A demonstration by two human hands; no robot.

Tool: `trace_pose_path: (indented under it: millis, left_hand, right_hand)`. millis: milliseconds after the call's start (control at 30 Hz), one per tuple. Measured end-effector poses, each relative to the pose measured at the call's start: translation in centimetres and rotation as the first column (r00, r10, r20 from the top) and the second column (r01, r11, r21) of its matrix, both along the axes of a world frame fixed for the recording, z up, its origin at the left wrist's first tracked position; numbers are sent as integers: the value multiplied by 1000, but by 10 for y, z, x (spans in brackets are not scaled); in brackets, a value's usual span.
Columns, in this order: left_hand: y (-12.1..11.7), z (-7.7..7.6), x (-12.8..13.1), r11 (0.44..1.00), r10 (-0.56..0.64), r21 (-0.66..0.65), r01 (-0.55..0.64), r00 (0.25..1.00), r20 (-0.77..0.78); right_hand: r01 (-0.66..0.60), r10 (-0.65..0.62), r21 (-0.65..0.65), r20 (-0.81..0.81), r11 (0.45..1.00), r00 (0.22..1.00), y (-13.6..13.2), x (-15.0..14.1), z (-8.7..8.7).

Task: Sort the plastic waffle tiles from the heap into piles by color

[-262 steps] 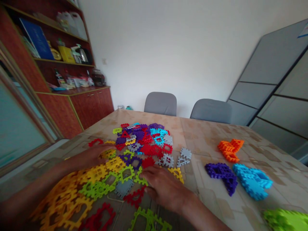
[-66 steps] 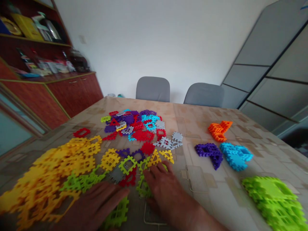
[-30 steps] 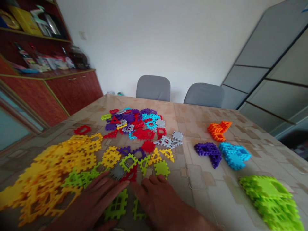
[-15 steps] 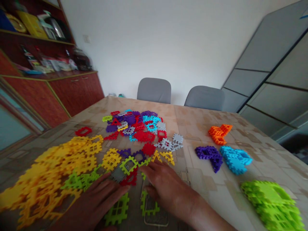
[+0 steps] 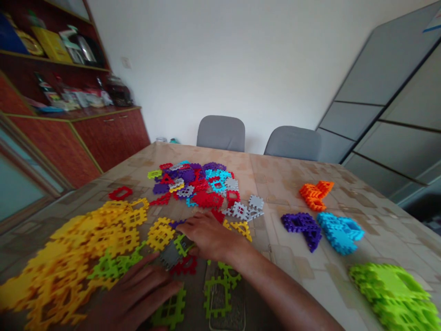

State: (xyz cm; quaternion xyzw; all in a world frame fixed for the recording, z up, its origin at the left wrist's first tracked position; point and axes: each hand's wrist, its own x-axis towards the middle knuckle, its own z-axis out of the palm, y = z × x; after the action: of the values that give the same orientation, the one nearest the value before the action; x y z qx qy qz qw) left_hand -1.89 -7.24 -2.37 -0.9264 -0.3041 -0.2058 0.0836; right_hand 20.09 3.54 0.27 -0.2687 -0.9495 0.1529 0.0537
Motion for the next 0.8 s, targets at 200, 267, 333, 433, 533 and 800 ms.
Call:
trace_pose_path:
  millis: [200, 267, 333, 433, 533, 800]
  left_hand:
    - [0, 1, 0, 997, 30, -77, -29, 999, 13]
    - [2, 1, -2, 995, 56, -83, -53, 998, 32]
    - [6, 1, -5, 993, 76, -89, -72, 996, 47]
    - [12, 4, -10, 990, 111, -94, -103, 990, 82]
    - [17, 8, -11, 985, 156, -89, -145, 979, 131]
    - [32, 19, -20, 977, 185, -132, -169, 976, 115]
  right_hand:
    - [109, -108, 20, -47, 994, 993, -15, 20, 21]
    - [170, -171, -14, -59, 985, 984, -31, 32, 27]
    - [222, -225, -71, -40, 972, 973, -51, 43, 28]
    - [274, -270, -153, 44, 950, 962, -84, 54, 17]
    - [323, -310, -161, 100, 933, 946, -105, 57, 2]
    - [341, -353, -156, -51, 927, 934, -91, 71, 12]
